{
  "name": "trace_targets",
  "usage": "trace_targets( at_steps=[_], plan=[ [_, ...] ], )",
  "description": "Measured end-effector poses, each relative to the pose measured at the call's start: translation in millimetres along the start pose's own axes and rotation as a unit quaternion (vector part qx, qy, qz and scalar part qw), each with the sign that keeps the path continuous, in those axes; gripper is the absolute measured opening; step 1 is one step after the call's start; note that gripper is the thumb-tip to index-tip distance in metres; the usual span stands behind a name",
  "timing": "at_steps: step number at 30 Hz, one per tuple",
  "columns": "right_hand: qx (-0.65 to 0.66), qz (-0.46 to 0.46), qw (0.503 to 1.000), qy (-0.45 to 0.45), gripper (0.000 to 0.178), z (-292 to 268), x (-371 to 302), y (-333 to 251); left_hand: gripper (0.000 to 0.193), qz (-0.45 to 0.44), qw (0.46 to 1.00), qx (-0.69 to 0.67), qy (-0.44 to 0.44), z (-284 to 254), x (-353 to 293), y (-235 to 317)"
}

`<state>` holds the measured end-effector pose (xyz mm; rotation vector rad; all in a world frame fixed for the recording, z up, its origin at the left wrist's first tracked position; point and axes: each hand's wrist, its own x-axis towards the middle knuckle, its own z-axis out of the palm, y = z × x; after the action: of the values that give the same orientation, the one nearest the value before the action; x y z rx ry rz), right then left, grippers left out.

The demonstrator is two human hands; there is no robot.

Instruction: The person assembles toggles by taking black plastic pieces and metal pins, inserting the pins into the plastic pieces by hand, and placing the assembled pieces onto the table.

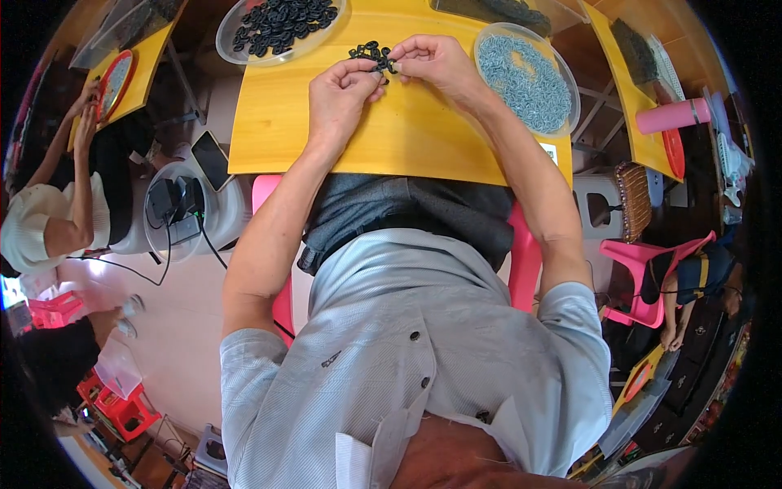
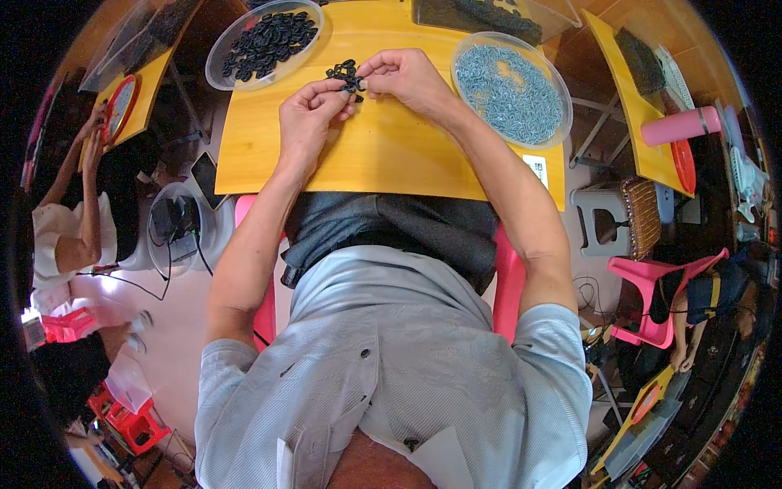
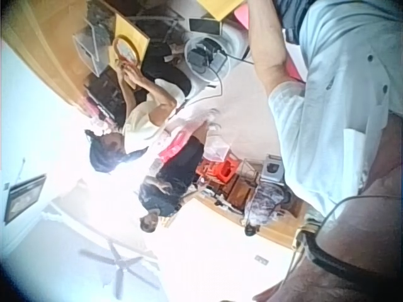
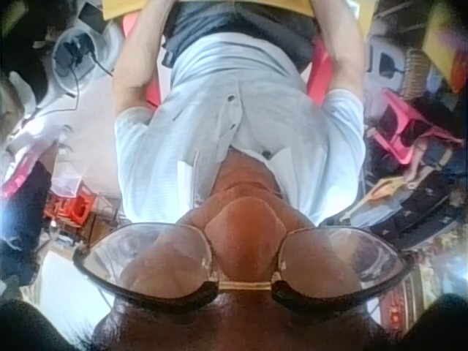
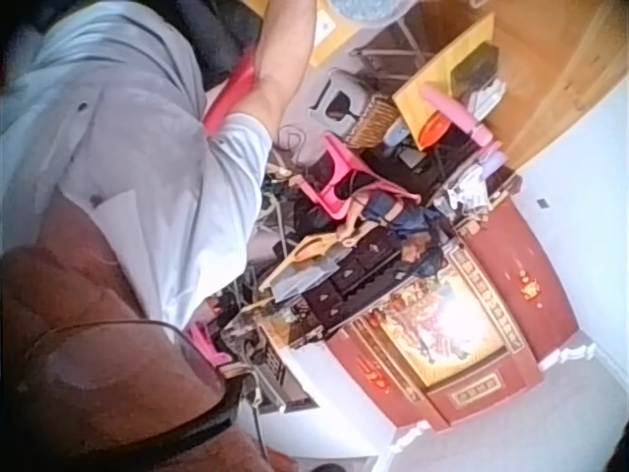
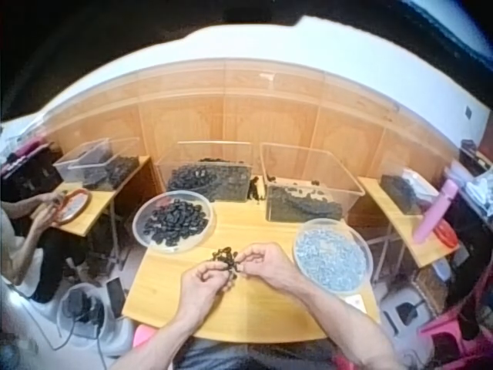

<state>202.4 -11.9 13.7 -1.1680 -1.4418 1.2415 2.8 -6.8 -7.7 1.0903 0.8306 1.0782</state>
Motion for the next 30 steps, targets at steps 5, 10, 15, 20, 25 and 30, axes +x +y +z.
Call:
trace_targets(
  at_steps=[5,10,15,20,25,30],
  plan=[
    [-0.018,-0.003,1.000,-0.003,0.020,1.5,-1.5,-3.8,0.021,0.002,1.000,0.012,0.002,-0.7,0.3,-1.2],
    [-0.012,0.002,1.000,-0.006,0.020,1.2,-0.8,-3.2,0.021,-0.006,1.000,-0.015,-0.003,-0.4,1.1,-1.5],
    [-0.004,0.011,1.000,-0.002,0.021,3.0,-0.3,0.0,0.020,-0.006,1.000,-0.014,-0.002,-0.5,1.8,-2.4],
    [0.010,0.004,1.000,0.007,0.021,6.2,-0.7,1.4,0.019,-0.011,1.000,-0.004,0.008,-0.6,1.3,-0.6],
    [-0.017,-0.017,0.999,0.028,0.019,15.9,-2.0,1.6,0.020,-0.016,1.000,0.010,-0.009,0.3,0.8,0.4],
    [0.011,-0.026,0.999,0.029,0.019,15.0,-1.3,3.3,0.018,-0.014,0.999,-0.039,-0.004,-1.0,2.7,-3.2]
  ],
)
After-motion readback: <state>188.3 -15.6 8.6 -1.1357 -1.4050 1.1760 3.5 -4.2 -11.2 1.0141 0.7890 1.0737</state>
